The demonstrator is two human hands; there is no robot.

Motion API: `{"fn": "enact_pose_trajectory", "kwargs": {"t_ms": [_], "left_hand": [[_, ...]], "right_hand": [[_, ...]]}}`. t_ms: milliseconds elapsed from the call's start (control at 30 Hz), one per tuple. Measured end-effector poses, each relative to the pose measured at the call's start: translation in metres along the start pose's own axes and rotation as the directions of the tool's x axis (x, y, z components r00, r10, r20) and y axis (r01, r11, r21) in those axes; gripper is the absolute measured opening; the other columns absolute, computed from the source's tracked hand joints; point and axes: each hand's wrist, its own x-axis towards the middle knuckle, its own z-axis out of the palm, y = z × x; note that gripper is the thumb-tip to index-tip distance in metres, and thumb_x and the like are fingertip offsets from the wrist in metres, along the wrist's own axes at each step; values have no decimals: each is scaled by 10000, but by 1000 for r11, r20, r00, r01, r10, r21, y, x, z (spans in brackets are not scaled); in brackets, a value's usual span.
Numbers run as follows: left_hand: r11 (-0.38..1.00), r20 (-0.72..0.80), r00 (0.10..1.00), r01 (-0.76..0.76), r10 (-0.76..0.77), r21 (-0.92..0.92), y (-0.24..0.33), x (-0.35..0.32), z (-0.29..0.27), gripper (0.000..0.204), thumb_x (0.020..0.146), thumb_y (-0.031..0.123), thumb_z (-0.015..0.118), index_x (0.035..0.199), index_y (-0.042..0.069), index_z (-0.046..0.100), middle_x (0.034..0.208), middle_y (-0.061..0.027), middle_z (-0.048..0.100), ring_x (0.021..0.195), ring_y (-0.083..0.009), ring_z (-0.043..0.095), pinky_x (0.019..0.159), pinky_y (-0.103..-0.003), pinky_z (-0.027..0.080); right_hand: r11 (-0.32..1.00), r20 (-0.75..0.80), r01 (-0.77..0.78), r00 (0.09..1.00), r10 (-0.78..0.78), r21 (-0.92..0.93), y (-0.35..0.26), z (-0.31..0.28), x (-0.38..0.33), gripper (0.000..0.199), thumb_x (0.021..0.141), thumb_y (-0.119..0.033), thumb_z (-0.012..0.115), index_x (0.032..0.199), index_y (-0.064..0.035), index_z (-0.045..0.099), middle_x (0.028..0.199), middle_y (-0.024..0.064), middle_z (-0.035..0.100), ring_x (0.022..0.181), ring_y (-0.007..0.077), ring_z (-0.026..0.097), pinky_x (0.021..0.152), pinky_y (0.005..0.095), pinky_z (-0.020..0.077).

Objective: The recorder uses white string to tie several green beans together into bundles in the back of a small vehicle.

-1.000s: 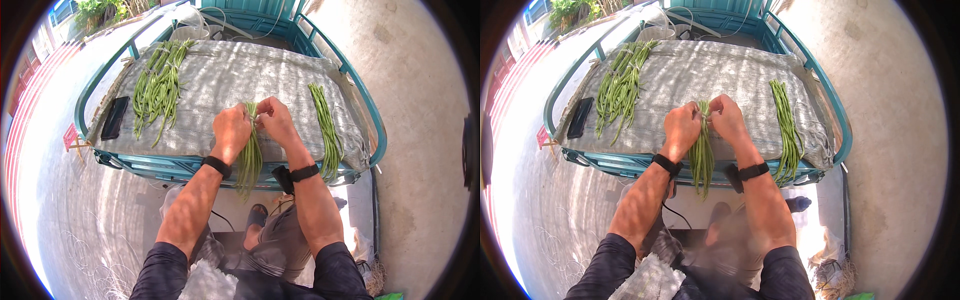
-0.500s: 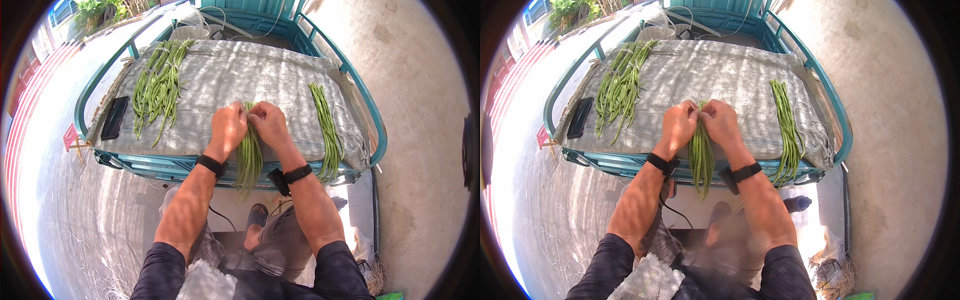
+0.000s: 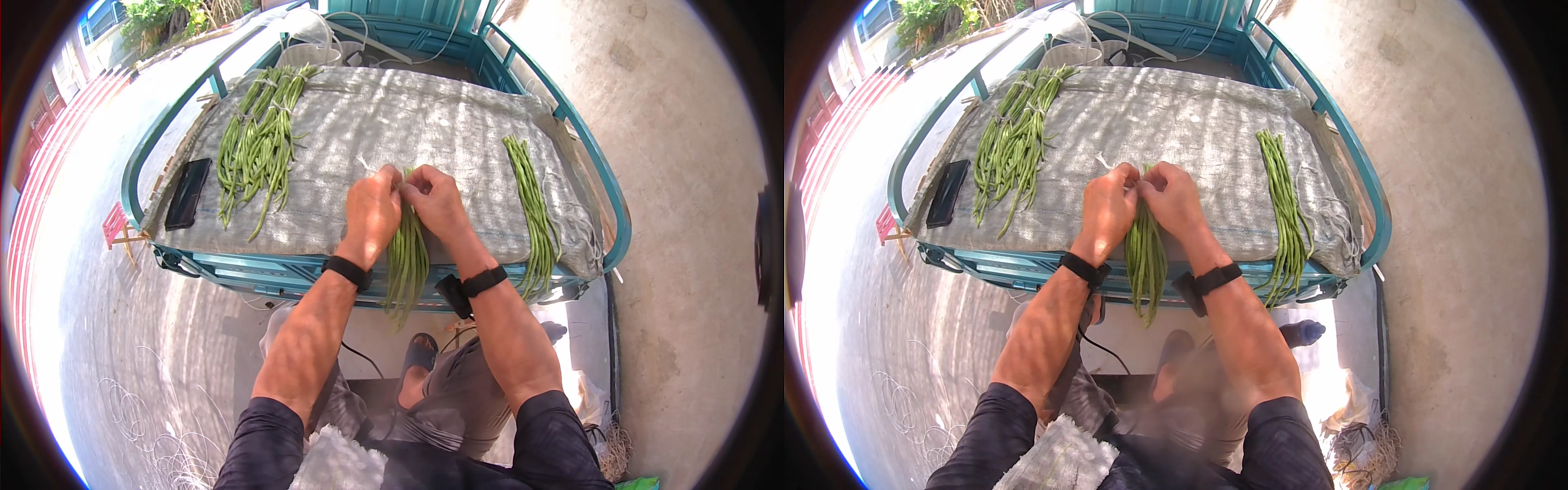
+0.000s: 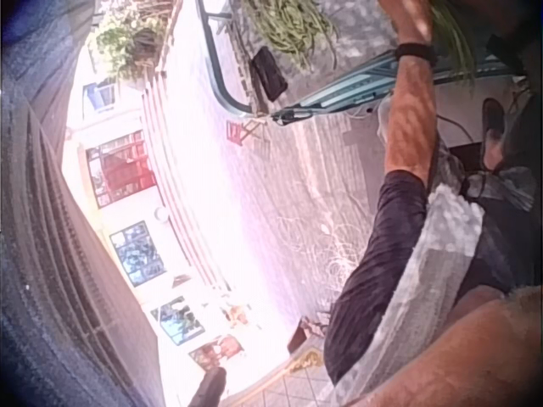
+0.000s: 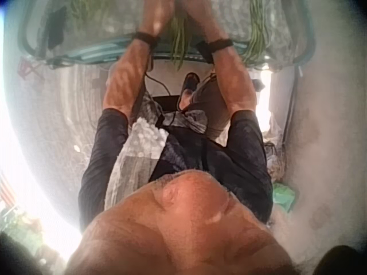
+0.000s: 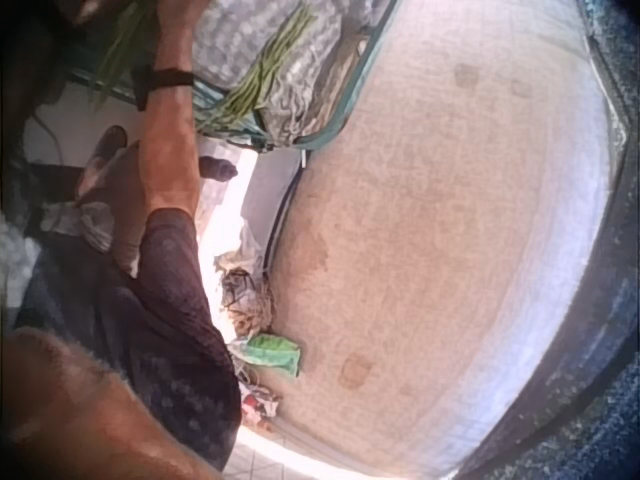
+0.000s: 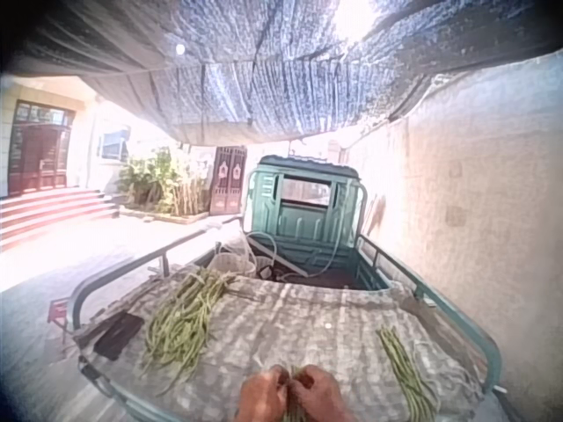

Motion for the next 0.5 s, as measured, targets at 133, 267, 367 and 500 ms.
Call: {"fn": "enact_pose_trajectory", "kwargs": {"t_ms": [133, 267, 367, 500], "left_hand": [[999, -83, 996, -35, 35, 7, -1, -2, 3, 143, 868, 39, 666, 1010, 37, 680, 846, -228, 721, 842, -454, 702, 739, -534, 545], [1000, -86, 996, 11, -10, 9, 0, -3, 4, 186, 876, 43, 662, 1062, 43, 663, 888, -219, 731, 859, -451, 703, 748, -531, 542], [1000, -99, 995, 8, -7, 6, 1, -1, 1, 196, 882, 37, 661, 1077, 51, 658, 915, -197, 731, 881, -438, 702, 750, -522, 536], [997, -162, 984, -73, 76, 25, -2, -2, -4, 231, 885, 25, 667, 1111, 68, 648, 912, -159, 724, 878, -412, 703, 740, -500, 533]], "right_hand": [[997, 25, -72, 997, 71, 39, -7, 3, 2, 198, 875, -181, 744, 912, 11, 713, 835, 142, 730, 787, 236, 699, 726, 375, 543], [994, 58, -108, 993, 106, 17, 1, 1, 5, 231, 875, -217, 735, 891, 12, 718, 817, 162, 732, 762, 255, 701, 718, 388, 545], [990, 67, -123, 990, 127, -65, 4, 2, 7, 243, 870, -233, 721, 889, 9, 712, 830, 184, 726, 776, 293, 703, 736, 404, 546], [986, 86, -134, 986, 142, -96, -4, 4, 6, 249, 869, -243, 702, 874, 6, 700, 853, 210, 722, 801, 347, 706, 758, 433, 546]]}}
